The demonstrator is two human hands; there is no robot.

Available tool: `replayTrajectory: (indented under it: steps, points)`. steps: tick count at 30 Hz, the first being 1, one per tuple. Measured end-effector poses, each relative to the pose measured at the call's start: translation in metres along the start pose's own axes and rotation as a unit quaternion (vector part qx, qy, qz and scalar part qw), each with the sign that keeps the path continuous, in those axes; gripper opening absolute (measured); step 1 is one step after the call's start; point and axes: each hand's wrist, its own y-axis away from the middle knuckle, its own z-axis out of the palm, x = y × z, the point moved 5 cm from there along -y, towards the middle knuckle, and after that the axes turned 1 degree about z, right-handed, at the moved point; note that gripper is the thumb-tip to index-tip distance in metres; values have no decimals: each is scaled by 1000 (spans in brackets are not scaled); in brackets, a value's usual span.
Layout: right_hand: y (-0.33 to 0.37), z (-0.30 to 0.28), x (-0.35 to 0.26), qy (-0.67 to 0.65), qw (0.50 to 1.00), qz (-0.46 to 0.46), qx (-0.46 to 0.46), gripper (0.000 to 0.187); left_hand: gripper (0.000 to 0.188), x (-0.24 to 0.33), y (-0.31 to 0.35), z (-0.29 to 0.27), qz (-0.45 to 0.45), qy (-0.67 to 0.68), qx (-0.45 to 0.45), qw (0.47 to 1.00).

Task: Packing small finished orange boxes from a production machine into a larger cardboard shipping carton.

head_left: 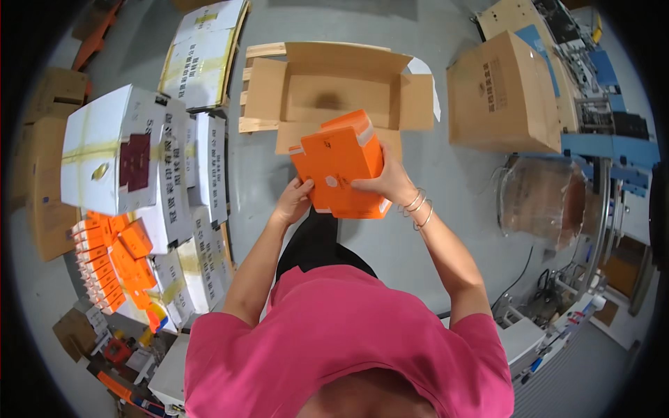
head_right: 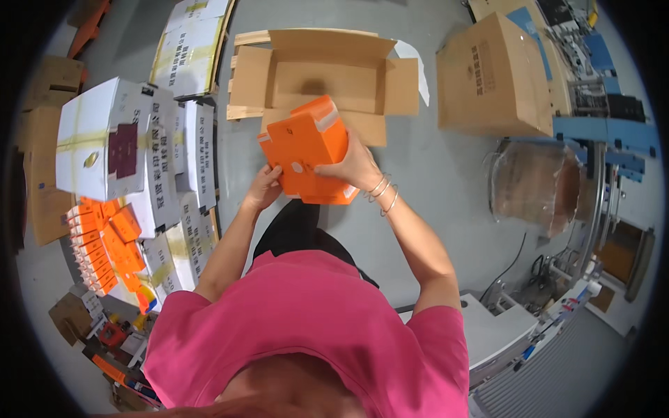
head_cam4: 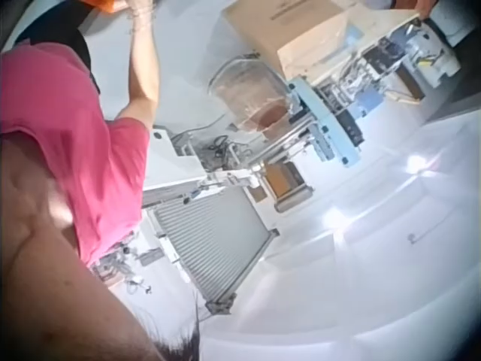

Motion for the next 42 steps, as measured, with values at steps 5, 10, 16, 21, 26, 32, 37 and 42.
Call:
replayTrajectory:
  steps: [5, 10, 16, 21, 26, 32, 37, 42]
  points:
    - [-96, -76, 15, 165, 986, -13, 7, 90, 39, -30, -129, -4, 5, -99, 86, 991]
    - [-209, -101, 75, 286, 954, -79, -45, 80, 19, -76, -238, -16, -67, -169, 322, 929]
    - [-351, -96, 194, 415, 877, -209, -120, 78, 11, -151, -395, -68, -54, 155, 310, 937]
    - [-457, -97, 293, 444, 859, -208, -150, 78, 18, -195, -508, -119, -59, 238, 340, 908]
    - [-527, -95, 377, 495, 838, -194, -125, 88, 34, -228, -587, -178, -127, 152, 330, 923]
    - [-551, -96, 422, 562, 790, -244, -24, 81, 62, -244, -626, -191, -110, 119, 337, 928]
    - [-551, -103, 436, 534, 812, -226, -66, 85, 55, -243, -635, -198, -136, 65, 314, 938]
    - [-548, -89, 428, 499, 835, -224, -60, 88, 59, -216, -633, -240, -73, -177, 358, 914]
